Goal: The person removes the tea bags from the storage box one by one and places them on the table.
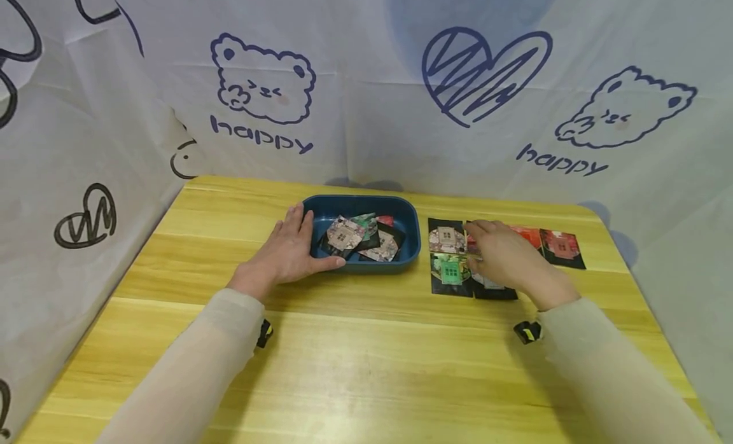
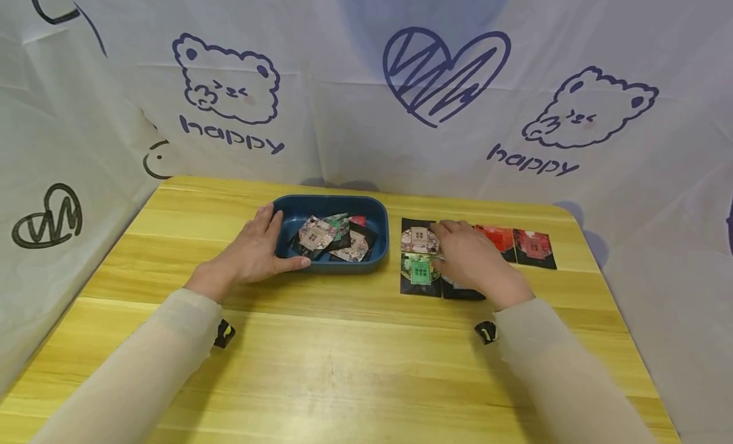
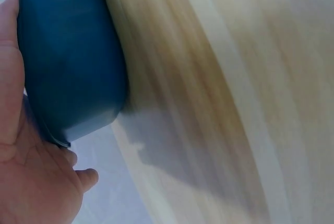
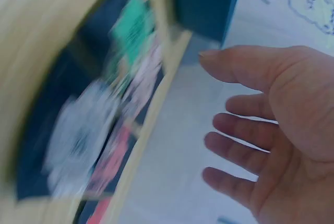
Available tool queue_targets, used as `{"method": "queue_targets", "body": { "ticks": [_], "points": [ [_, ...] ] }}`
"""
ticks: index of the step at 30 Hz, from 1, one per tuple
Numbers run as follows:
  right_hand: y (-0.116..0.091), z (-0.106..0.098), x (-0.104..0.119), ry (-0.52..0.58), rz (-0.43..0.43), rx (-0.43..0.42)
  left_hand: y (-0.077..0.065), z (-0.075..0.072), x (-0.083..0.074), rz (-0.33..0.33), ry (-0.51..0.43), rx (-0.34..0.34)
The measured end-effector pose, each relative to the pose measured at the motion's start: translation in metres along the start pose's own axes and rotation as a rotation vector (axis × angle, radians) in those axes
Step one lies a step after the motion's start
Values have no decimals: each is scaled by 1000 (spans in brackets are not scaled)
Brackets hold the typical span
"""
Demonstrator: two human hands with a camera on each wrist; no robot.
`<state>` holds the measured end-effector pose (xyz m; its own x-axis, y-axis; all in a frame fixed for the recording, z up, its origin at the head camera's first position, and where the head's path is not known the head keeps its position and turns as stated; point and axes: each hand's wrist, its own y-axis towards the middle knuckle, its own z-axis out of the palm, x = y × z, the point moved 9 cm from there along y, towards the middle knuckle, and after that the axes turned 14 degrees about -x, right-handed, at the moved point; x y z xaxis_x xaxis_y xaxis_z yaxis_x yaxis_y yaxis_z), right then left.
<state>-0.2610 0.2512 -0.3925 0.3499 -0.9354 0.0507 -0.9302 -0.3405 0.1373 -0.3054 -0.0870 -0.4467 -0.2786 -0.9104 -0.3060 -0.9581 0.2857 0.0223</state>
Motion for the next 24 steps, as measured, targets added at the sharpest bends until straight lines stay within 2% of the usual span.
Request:
{"method": "queue_targets", "body": {
  "ticks": [7,12,18,24],
  "points": [
    [40,-17,58,52,-69,-179,1,-2,-3,17,17,-16],
    [67,-12,101,111,-81,-209,1,-2,-2,15,24,-21],
    [96,22,135,139,-56,-84,0,-1,-1,22,24,-24],
    [117,54,154,131,-5,42,0,-1,-1,31,13,-27]
  ]
}}
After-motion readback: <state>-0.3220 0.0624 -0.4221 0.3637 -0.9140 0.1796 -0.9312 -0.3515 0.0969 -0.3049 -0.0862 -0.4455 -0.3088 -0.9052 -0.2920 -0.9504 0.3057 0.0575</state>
